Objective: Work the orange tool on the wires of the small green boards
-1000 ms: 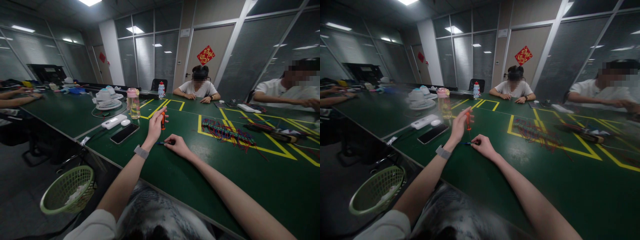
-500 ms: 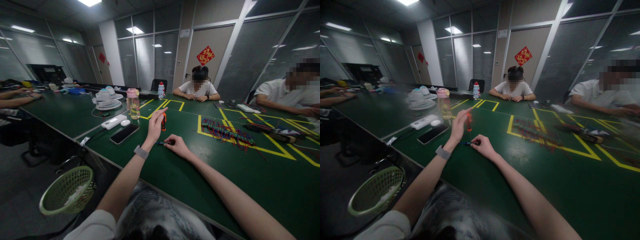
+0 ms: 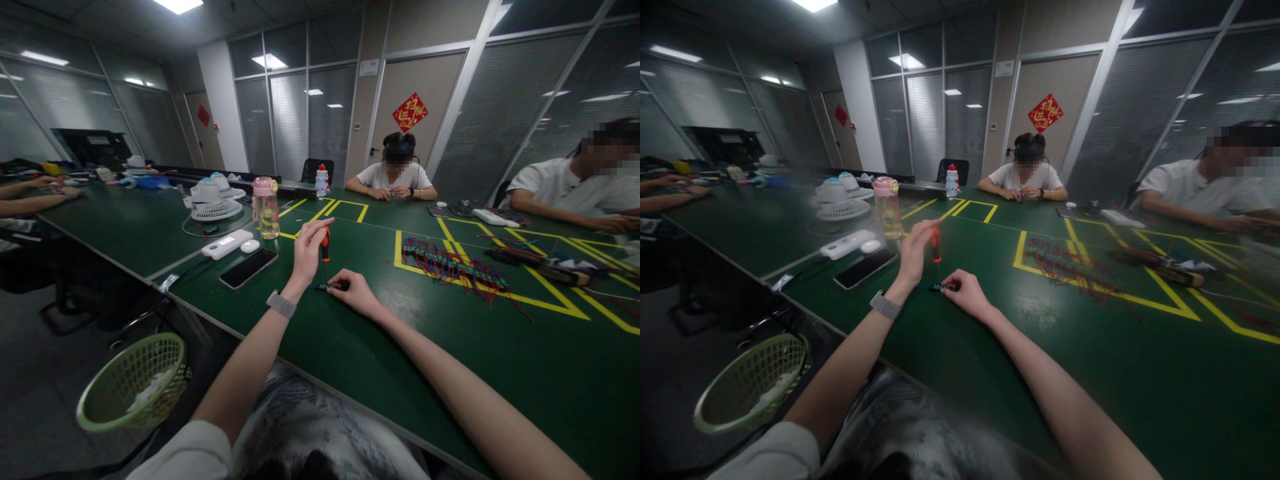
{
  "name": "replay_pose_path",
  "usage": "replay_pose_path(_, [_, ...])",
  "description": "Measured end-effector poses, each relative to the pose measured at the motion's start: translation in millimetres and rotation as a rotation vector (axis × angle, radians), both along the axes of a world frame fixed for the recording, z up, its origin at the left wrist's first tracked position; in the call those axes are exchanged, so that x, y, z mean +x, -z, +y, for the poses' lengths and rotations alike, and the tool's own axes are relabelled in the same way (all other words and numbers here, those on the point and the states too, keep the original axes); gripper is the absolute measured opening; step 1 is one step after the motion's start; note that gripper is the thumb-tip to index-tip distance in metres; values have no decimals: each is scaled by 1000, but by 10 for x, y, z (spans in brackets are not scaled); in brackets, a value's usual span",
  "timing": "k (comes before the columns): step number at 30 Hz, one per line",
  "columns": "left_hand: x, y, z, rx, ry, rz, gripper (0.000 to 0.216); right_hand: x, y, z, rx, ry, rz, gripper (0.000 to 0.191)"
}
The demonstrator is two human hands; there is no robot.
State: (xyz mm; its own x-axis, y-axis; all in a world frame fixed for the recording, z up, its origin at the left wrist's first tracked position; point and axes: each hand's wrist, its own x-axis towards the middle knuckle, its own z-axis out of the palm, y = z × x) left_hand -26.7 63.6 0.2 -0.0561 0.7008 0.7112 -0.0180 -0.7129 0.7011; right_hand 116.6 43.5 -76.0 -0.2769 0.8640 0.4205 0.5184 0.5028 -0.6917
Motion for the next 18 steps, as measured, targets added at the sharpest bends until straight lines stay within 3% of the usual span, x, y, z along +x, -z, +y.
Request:
replay_pose_path(4, [35, 38, 62, -110, 206, -108, 35, 0, -5, -4, 1, 2, 1, 9])
replay_pose_path(6, [51, 45, 66, -138, 237, -134, 36, 2, -1, -2, -1, 2, -1, 9])
replay_pose_path(14, [6, 10, 1, -2, -47, 10, 22, -1, -24, -19, -3, 4, -18, 9])
replay_pose_path(16, [1, 10, 10, -12, -39, 5, 21, -3, -27, -21, -3, 5, -18, 9])
replay_pose_path(18, [11, 19, 28, -56, 64, -36, 26, -3, -23, -19, -2, 7, -12, 9])
